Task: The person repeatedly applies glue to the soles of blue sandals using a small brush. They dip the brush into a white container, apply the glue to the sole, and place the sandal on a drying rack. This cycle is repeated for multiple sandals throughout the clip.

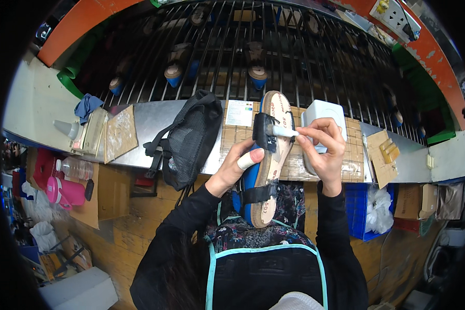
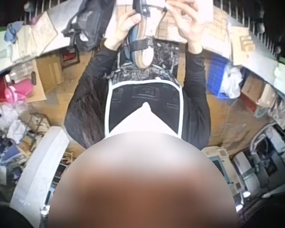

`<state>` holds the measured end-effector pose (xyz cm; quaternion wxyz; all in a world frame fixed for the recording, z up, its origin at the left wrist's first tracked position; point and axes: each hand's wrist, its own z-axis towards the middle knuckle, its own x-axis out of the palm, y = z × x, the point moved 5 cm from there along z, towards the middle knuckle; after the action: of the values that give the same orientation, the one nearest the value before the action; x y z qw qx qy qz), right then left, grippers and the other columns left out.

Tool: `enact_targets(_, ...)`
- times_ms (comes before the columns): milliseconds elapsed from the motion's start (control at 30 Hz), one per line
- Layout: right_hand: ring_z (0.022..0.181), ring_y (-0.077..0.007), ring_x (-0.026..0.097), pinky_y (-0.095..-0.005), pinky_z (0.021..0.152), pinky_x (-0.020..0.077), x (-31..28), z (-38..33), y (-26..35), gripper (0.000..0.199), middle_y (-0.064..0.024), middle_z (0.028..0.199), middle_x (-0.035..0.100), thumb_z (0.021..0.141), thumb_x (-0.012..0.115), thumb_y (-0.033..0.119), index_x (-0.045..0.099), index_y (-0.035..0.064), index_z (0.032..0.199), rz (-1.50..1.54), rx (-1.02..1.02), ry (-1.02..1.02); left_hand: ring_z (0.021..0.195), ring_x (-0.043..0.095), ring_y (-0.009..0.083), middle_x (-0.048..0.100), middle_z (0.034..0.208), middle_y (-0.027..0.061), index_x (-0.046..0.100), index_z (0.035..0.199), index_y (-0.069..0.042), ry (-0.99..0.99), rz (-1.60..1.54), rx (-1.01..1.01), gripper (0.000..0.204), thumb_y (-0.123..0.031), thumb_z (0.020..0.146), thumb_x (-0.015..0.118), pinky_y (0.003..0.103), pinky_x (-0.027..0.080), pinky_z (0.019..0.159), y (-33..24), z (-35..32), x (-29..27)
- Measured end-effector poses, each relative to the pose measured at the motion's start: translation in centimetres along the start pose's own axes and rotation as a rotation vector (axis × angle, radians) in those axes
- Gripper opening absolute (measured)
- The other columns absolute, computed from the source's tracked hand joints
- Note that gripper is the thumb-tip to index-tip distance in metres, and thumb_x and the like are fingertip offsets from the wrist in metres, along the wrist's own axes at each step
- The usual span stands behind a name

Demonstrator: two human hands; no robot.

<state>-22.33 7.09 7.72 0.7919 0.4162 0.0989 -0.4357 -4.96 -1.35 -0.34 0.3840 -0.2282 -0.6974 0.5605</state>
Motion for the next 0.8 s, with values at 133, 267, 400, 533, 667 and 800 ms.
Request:
enact_targets(133, 0.069, -0.0118, 0.053, -0.0282, 0.077, 0.0308, -0.4, -0.3, 0.2, 0.019, 0.0001, 0.082, 0.059, 0.072, 0.079, 0.013, 0.076, 0.0119, 0.09, -0.031, 0.014, 0.004, 0.091, 0.065, 0.0157, 0.064, 0.106, 0.0129, 0.053, 0.122, 0.005, 0.041, -0.058, -0.008, 0.078, -0.061, 0.081, 0.062, 0.026, 0.053, 0.08, 0.2, 0.3, 0.1)
enact_targets(267, 0.071, -0.0124, 0.055, -0.0293, 0.076, 0.0321, -0.8, -0.7, 0.6, 0.019, -0.0001, 0.082, 0.06, 0.071, 0.08, 0.013, 0.077, 0.0124, 0.09, -0.03, -0.001, 0.007, 0.092, 0.065, 0.0155, 0.064, 0.108, 0.0123, 0.052, 0.124, 0.004, 0.045, -0.098, -0.065, 0.076, -0.061, 0.085, 0.058, 0.027, 0.053, 0.081, 0.7, 0.7, 0.0)
enact_targets(400, 0.071, -0.0123, 0.057, -0.0285, 0.07, 0.0395, -1.0, -1.0, 0.2, 0.018, -0.0024, 0.085, 0.06, 0.072, 0.079, 0.01, 0.077, 0.01, 0.091, 0.148, 0.026, 0.051, 0.095, 0.065, 0.0165, 0.063, 0.113, 0.0132, 0.049, 0.129, 0.003, 0.089, -0.216, -0.104, 0.079, -0.063, 0.087, 0.054, 0.028, 0.054, 0.083, 0.9, 0.8, 0.8)
enact_targets(533, 0.069, -0.0107, 0.054, -0.024, 0.058, 0.0418, -0.7, -2.0, -0.5, 0.016, -0.0043, 0.085, 0.059, 0.077, 0.077, 0.008, 0.076, 0.0067, 0.092, 0.041, 0.103, -0.155, 0.099, 0.065, 0.0176, 0.062, 0.115, 0.0159, 0.047, 0.132, 0.003, 0.013, -0.334, -0.097, 0.079, -0.063, 0.09, 0.049, 0.029, 0.056, 0.082, 0.8, 0.5, 1.6)
enact_targets(667, 0.069, -0.0088, 0.049, -0.022, 0.055, 0.0386, 1.2, -5.4, 0.1, 0.013, -0.0029, 0.083, 0.057, 0.081, 0.074, 0.007, 0.075, 0.0029, 0.093, 0.17, 0.294, -0.156, 0.099, 0.065, 0.0169, 0.062, 0.115, 0.0148, 0.044, 0.134, 0.002, -0.029, -0.386, -0.07, 0.078, -0.063, 0.091, 0.046, 0.028, 0.056, 0.08, 0.7, 0.2, 1.3)
enact_targets(800, 0.071, -0.0076, 0.05, -0.0203, 0.056, 0.0389, 2.4, -7.5, 0.8, 0.013, -0.0027, 0.088, 0.056, 0.081, 0.074, 0.005, 0.074, 0.0024, 0.094, 0.364, 0.429, -0.119, 0.098, 0.064, 0.0154, 0.062, 0.114, 0.0141, 0.048, 0.13, 0.003, -0.119, -0.393, -0.043, 0.071, -0.059, 0.093, 0.048, 0.028, 0.055, 0.082, 1.1, -0.2, 0.7)
